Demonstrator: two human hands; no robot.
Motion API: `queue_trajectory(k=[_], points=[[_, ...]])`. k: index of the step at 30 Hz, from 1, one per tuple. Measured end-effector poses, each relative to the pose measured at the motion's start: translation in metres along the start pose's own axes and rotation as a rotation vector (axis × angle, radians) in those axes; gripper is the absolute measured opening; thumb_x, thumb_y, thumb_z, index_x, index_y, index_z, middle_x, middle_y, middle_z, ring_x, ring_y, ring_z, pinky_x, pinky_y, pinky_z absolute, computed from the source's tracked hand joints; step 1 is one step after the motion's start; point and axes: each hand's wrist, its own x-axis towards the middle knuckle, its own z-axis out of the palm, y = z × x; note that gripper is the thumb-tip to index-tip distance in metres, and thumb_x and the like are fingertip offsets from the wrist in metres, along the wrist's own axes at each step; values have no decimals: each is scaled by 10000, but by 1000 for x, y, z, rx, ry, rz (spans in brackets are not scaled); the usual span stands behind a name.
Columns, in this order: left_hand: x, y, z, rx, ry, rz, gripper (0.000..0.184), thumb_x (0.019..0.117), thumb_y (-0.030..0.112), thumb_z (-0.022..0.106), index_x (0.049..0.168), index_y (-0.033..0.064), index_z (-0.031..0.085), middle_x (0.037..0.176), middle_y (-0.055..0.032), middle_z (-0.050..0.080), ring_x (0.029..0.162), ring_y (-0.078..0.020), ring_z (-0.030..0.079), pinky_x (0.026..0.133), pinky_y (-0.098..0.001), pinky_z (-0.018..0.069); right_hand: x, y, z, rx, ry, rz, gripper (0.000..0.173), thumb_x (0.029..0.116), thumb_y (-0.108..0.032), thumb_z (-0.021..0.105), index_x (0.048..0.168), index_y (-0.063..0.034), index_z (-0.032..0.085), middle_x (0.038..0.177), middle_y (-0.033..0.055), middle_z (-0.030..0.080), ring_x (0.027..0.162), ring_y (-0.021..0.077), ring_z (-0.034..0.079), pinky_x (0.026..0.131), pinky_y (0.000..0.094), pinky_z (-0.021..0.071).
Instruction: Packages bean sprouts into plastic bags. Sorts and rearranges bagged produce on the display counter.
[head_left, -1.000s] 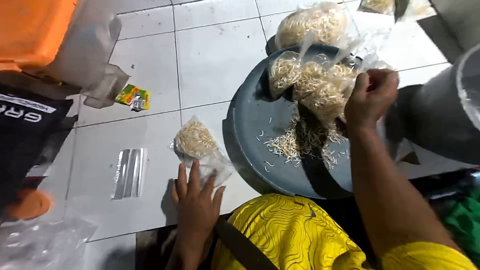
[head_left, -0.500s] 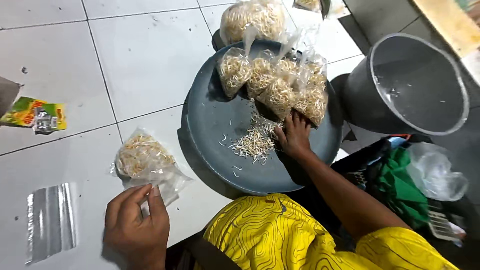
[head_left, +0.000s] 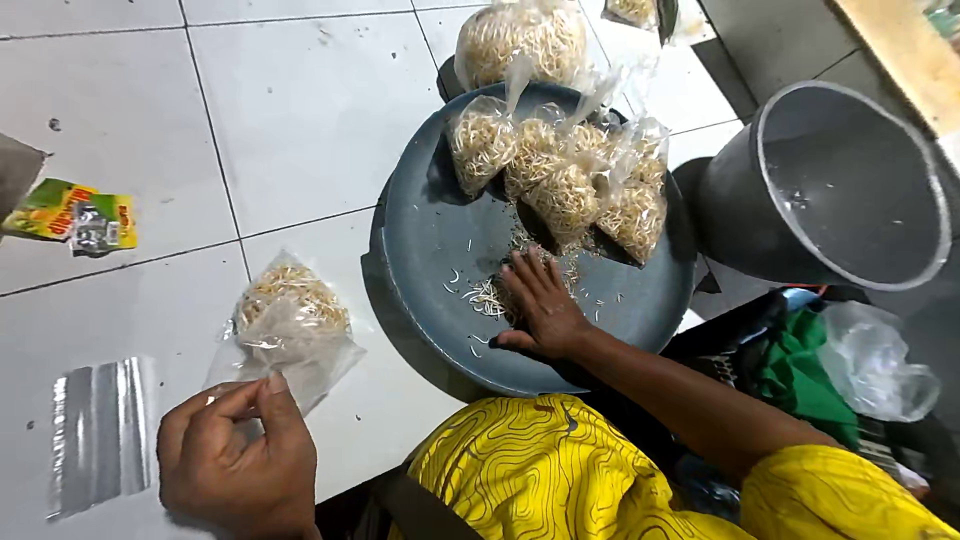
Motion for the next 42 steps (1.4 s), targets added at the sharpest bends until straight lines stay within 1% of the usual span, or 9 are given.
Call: queue_trajectory(k=[5, 11, 15, 19, 23, 28, 34, 37, 42], points=[[7, 0, -1, -6, -19, -25, 193, 949, 154, 716, 918, -34, 685, 992, -155, 612, 869, -165, 630, 728, -254, 549, 56, -7, -2, 80, -66, -133, 947, 815, -942, 326, 1585, -393, 387, 1715, 90, 212, 1583, 410, 84, 1196, 757, 99], [13, -7, -6, -31, -171, -92, 361, 975, 112, 599, 1322, 21, 635, 1421, -181, 552, 822, -140, 640, 613, -276, 533, 29, 5, -11, 226, 37, -375, 493, 993, -586, 540, 1175, -170, 732, 1390, 48, 645, 1424, 246, 491, 1207, 479, 388], [17, -7, -5, -94, -317, -117, 499, 944, 82, 564, 1443, 84, 561, 1563, -122, 466, 1147, -162, 653, 819, -321, 586, -3, 31, -14, 164, 59, -248, 1090, 734, -976, 425, 1488, -198, 541, 1624, 171, 387, 1543, 395, 260, 1245, 634, 215], [34, 15, -6, -233, -407, -174, 589, 893, 82, 560, 1478, 152, 552, 1533, -79, 500, 666, -104, 624, 492, -294, 521, 16, 24, -3, 104, -6, -282, 890, 839, -899, 389, 1533, -351, 488, 1673, 127, 311, 1566, 382, 191, 1239, 650, 181], [59, 22, -29, -355, -401, -207, 579, 937, 96, 570, 1509, 148, 501, 1444, -52, 551, 626, -71, 599, 493, -253, 532, 34, 12, -1, 129, 64, -335, 327, 1010, -467, 572, 1248, -295, 715, 1356, 48, 638, 1296, 282, 556, 1043, 507, 483], [113, 25, -54, -525, -369, -215, 519, 967, 79, 512, 1483, 124, 476, 844, 54, 603, 556, -35, 534, 509, -184, 494, 34, 22, -3, 182, 174, -238, 193, 1004, -279, 635, 1037, -116, 732, 1043, 93, 719, 1021, 274, 692, 877, 447, 594], [171, -20, -53, -748, -457, -26, 94, 1003, 105, 531, 1034, 100, 620, 851, 96, 623, 738, 25, 601, 688, -120, 515, 23, 32, -51, 1377, 294, 629, 227, 1041, -293, 583, 1139, -104, 662, 891, 23, 652, 681, 107, 587, 602, 302, 523], [194, 36, -31, -633, -538, 44, 210, 1000, 175, 575, 1181, 95, 645, 940, 86, 643, 798, 16, 608, 741, -159, 533, 15, 39, -65, 1909, 405, 852, 283, 1027, -379, 580, 1239, -192, 586, 943, 6, 667, 714, 105, 632, 598, 292, 554], [177, 185, 22, -484, -622, 262, 516, 952, 88, 546, 1461, 164, 517, 1286, 5, 634, 613, -28, 599, 501, -218, 538, 2, 42, -98, 2352, 369, 548, 266, 1054, -365, 466, 1205, -211, 623, 864, -14, 612, 562, 50, 537, 455, 174, 448]])
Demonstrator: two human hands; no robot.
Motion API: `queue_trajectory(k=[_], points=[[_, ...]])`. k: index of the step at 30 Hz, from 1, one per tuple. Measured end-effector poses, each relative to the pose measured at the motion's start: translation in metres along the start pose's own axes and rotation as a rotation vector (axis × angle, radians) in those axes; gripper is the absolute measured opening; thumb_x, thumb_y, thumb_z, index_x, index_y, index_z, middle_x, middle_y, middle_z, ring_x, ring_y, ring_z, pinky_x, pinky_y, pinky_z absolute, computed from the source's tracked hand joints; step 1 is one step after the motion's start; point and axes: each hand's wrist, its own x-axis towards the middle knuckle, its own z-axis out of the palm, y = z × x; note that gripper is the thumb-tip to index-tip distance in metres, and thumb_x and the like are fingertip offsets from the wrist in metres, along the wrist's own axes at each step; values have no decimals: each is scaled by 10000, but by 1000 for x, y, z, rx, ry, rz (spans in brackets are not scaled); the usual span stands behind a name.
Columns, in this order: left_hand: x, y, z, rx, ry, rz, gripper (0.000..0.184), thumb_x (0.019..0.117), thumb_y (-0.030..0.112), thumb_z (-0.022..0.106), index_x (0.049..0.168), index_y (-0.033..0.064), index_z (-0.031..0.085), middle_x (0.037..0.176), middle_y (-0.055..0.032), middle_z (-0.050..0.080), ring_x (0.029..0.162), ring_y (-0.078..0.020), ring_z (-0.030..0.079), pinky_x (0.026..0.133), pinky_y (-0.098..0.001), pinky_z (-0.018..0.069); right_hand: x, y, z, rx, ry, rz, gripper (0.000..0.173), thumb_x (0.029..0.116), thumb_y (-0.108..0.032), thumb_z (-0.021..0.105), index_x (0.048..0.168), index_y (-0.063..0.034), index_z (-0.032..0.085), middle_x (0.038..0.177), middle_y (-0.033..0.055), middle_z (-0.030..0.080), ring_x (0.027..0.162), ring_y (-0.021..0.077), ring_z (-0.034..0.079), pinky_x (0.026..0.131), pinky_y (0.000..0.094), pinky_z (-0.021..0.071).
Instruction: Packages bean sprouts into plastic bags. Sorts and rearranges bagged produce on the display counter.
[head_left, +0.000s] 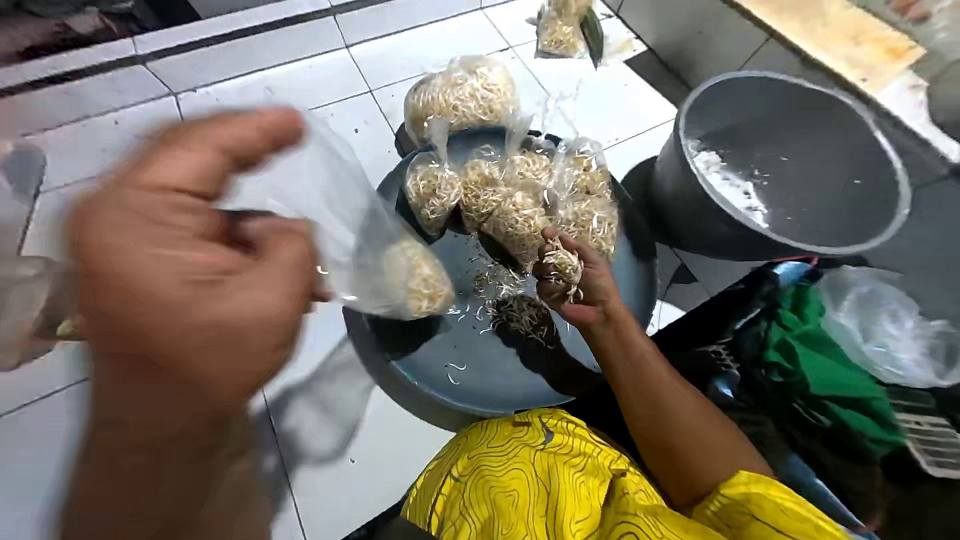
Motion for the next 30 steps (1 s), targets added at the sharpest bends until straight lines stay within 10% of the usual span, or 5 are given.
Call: queue_trajectory(k=[7, 17, 21, 23, 30], points=[[0, -4, 133, 198, -199, 53, 560, 894, -16, 623, 1447, 23, 547, 1470, -178, 543, 1274, -295, 604, 1008, -479, 552, -31, -13, 93, 148, -70, -111, 362, 1063, -477, 390, 1033, -209, 632, 877, -1, 630, 616, 74, 576, 495, 184, 466], [-22, 0, 154, -22, -72, -29, 629, 861, 13, 679, 1468, 101, 541, 1465, -74, 527, 615, -95, 547, 507, -291, 505, -17, 43, 128, -492, 247, -708, 602, 1117, -484, 180, 1139, -99, 643, 1111, 45, 696, 1023, 147, 665, 868, 375, 567], [-21, -2, 146, -139, -6, -37, 646, 830, -59, 640, 1449, 106, 556, 1455, -70, 544, 769, -104, 658, 581, -291, 586, -22, 41, 131, -797, 94, -904, 555, 1133, -291, 210, 996, -1, 663, 1088, 137, 734, 1221, 253, 641, 1099, 457, 478], [-16, -7, 143, -181, -3, -18, 609, 825, -69, 649, 1408, 93, 584, 1431, -72, 573, 1040, -127, 681, 774, -312, 619, -24, 36, 133, -905, 9, -891, 506, 1128, -234, 251, 1010, 4, 681, 1051, 121, 733, 1122, 215, 679, 1031, 432, 531], [-9, -11, 101, -424, 59, -83, 602, 867, -44, 617, 1455, 50, 530, 1338, -89, 636, 615, -104, 617, 522, -277, 562, -24, 5, 73, -1243, -22, -996, 306, 1089, -124, 399, 1106, 30, 662, 1049, 127, 737, 957, 213, 737, 832, 423, 644]])
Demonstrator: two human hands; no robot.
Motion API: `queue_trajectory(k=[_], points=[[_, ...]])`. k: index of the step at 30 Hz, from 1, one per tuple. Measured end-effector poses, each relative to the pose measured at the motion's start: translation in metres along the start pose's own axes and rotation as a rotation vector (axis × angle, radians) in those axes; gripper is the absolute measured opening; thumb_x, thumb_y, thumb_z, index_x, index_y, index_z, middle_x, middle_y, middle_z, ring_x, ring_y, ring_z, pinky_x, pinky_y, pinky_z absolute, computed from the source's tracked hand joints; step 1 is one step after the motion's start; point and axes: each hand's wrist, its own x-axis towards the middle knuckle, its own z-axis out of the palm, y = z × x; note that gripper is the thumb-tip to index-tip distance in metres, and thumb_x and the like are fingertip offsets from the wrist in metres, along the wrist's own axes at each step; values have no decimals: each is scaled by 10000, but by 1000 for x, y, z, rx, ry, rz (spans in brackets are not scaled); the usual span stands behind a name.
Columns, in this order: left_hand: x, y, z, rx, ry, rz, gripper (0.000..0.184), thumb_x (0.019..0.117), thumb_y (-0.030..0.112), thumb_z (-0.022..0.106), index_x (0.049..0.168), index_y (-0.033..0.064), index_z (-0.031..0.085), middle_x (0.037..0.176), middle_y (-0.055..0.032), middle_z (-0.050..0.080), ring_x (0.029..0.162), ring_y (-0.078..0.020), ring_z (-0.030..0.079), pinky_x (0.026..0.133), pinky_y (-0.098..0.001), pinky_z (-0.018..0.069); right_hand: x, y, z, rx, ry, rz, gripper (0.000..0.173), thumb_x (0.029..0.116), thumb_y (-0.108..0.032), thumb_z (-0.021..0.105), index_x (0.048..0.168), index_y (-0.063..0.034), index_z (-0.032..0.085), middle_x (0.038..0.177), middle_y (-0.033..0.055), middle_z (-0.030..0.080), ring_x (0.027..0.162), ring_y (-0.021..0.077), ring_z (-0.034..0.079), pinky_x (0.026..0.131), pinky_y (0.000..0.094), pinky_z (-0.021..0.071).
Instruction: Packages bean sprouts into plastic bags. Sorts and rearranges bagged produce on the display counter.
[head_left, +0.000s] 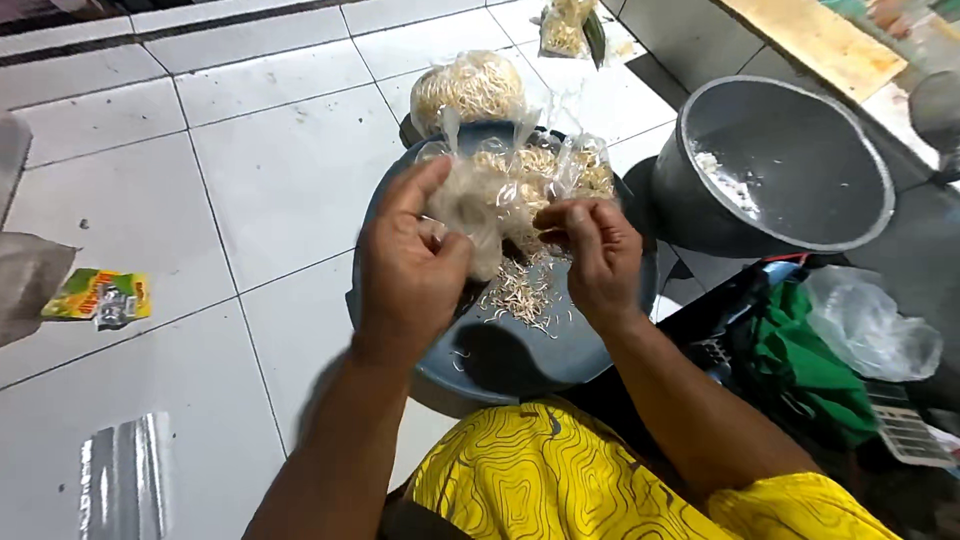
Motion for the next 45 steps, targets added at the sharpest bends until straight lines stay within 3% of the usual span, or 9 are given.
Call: queue_trajectory(k=[2, 4, 9, 17, 22, 26, 35, 38, 45], points=[[-1, 15, -15, -79, 42, 50, 580, 884, -72, 598, 1450, 22, 512, 1131, -78, 713, 594, -108, 620, 515, -261, 559, -26, 47, -14, -384, -202, 43, 325, 1059, -230, 508, 1262, -16, 644, 1259, 125, 669, 1182, 217, 651, 1002, 435, 569], [0, 26, -29, -122, 56, 132, 575, 886, -98, 570, 1448, -10, 483, 1268, -83, 672, 616, -84, 613, 521, -232, 549, -56, 89, -20, -652, -460, 55, 666, 1016, -498, 543, 1505, -52, 468, 1610, 190, 385, 1525, 361, 308, 1230, 588, 299], [1, 24, -47, -131, 113, 193, 555, 873, -107, 560, 1417, -23, 490, 1439, -106, 565, 622, -89, 620, 505, -235, 556, -89, 129, -3, -854, -702, 43, 1004, 927, -817, 330, 1652, -131, 225, 1711, 242, 55, 1589, 404, 26, 1246, 663, 129], [-8, -4, -72, -71, 202, 120, 530, 908, -68, 562, 1427, 8, 490, 1418, -67, 576, 625, -81, 612, 511, -230, 552, -109, 89, 12, -641, -948, -212, 842, 947, -801, 345, 1581, -251, 415, 1705, 64, 256, 1596, 304, 124, 1268, 648, 130], [-9, -10, -82, -42, 253, 102, 524, 906, -73, 550, 1422, 1, 496, 1422, -76, 570, 612, -87, 613, 504, -231, 555, -96, 123, 21, -780, -738, -102, 1058, 908, -848, 310, 1612, -59, 317, 1689, 236, 196, 1582, 413, 97, 1254, 665, 114], [-9, -13, -89, -32, 256, 105, 510, 916, -70, 540, 1420, -5, 498, 1408, -79, 582, 621, -92, 615, 510, -236, 556, -111, 93, 43, -509, -1034, -238, 920, 958, -799, 285, 1600, -146, 379, 1694, 107, 275, 1593, 298, 144, 1286, 605, 121], [-4, -6, -101, -16, 317, 105, 510, 920, -1, 559, 1422, 58, 489, 1122, -13, 636, 612, -83, 591, 499, -221, 541, -47, 143, 101, -605, -803, -149, 920, 956, -801, 251, 1576, -145, 430, 1682, 132, 294, 1582, 358, 162, 1264, 651, 92], [-8, -6, -103, 7, 309, 108, 522, 921, -17, 555, 1433, 49, 479, 1276, -38, 615, 644, -84, 609, 501, -220, 544, -73, 111, 95, -451, -965, -227, 864, 979, -738, 342, 1533, -91, 482, 1654, 116, 358, 1572, 303, 225, 1283, 581, 155], [-20, -13, -99, -39, 311, 86, 396, 954, 9, 549, 1346, 55, 519, 947, 12, 620, 617, -82, 585, 537, -222, 543, -113, 68, 3, -525, -867, -81, 376, 1014, -363, 614, 1340, -183, 665, 1445, 48, 603, 1418, 239, 492, 1182, 496, 410]])
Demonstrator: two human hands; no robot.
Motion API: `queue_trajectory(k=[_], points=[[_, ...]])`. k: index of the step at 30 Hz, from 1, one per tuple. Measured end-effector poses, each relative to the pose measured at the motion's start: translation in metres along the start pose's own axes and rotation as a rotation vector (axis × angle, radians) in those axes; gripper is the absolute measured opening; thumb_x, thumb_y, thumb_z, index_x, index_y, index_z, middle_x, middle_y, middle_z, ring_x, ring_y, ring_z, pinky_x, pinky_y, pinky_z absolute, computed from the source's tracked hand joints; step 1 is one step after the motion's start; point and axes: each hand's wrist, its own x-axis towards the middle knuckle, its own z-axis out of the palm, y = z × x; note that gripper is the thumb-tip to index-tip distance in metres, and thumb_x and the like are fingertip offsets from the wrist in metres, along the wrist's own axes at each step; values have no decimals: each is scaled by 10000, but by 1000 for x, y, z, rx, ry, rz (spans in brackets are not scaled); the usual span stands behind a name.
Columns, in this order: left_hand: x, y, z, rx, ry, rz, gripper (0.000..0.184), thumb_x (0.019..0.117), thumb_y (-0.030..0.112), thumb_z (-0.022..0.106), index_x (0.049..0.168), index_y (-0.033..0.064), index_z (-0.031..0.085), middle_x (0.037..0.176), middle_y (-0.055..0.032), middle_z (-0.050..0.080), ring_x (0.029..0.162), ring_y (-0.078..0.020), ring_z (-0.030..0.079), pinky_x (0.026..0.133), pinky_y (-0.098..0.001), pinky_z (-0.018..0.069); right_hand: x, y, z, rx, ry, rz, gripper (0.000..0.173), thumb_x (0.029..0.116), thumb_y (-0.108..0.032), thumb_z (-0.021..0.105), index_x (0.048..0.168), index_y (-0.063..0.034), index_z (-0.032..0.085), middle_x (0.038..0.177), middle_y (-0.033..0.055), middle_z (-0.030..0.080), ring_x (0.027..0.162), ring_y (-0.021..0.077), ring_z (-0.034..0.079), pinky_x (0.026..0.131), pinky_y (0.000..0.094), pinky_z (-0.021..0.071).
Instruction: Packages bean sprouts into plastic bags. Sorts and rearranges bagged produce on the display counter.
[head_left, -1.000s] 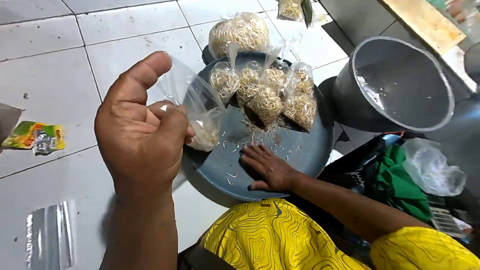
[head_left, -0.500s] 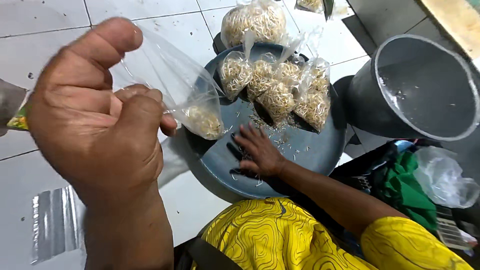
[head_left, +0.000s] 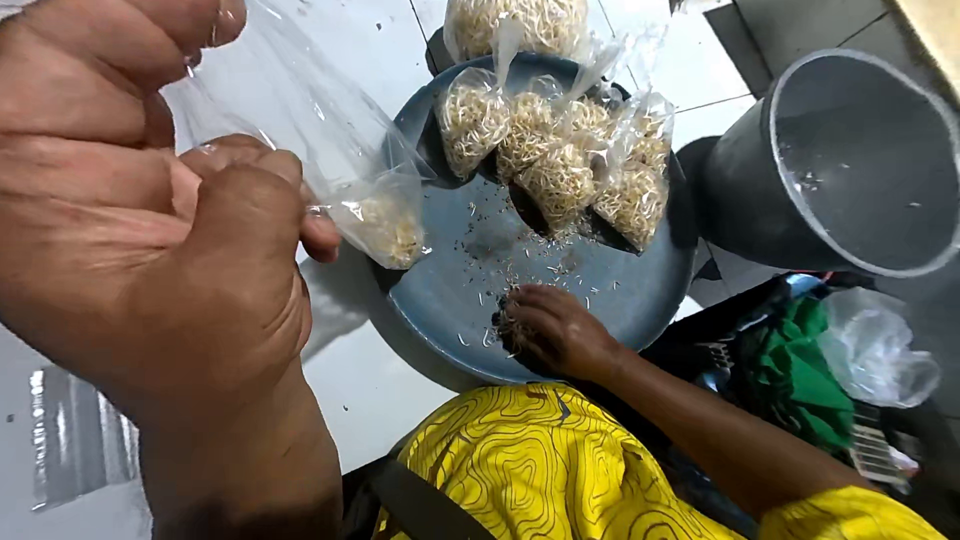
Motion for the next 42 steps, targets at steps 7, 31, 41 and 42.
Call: queue_trajectory(k=[7, 31, 41, 42], points=[[-1, -1, 6, 14, -60, 34, 456, 934, 24, 578, 1382, 61, 506, 978, -1, 618, 623, -95, 586, 531, -239, 550, 13, 8, -6, -314, 23, 743, 746, 980, -675, 443, 1528, -170, 476, 1398, 230, 530, 1240, 463, 527, 880, 650, 488], [-5, 21, 33, -142, -153, 98, 453, 907, -89, 533, 1351, -6, 512, 1272, -50, 632, 630, -79, 621, 505, -225, 564, 17, -62, -1, 207, -205, 498, 389, 1019, -391, 590, 1349, -192, 646, 1215, 114, 641, 983, 237, 682, 868, 460, 593], [-3, 21, 32, -96, -191, 96, 466, 910, -108, 509, 1368, -26, 524, 1358, -114, 603, 598, -106, 605, 473, -245, 539, 68, -41, 25, -14, -45, 166, 473, 1014, -592, 491, 1293, -268, 692, 1217, 88, 634, 1118, 303, 602, 878, 510, 555], [-4, 19, 32, -87, -188, 93, 463, 910, -103, 518, 1366, -24, 532, 1365, -117, 603, 594, -108, 606, 470, -246, 540, 62, -46, 23, 15, -62, 100, 478, 1014, -608, 478, 1246, -258, 707, 1184, 63, 640, 1105, 273, 606, 883, 480, 554]])
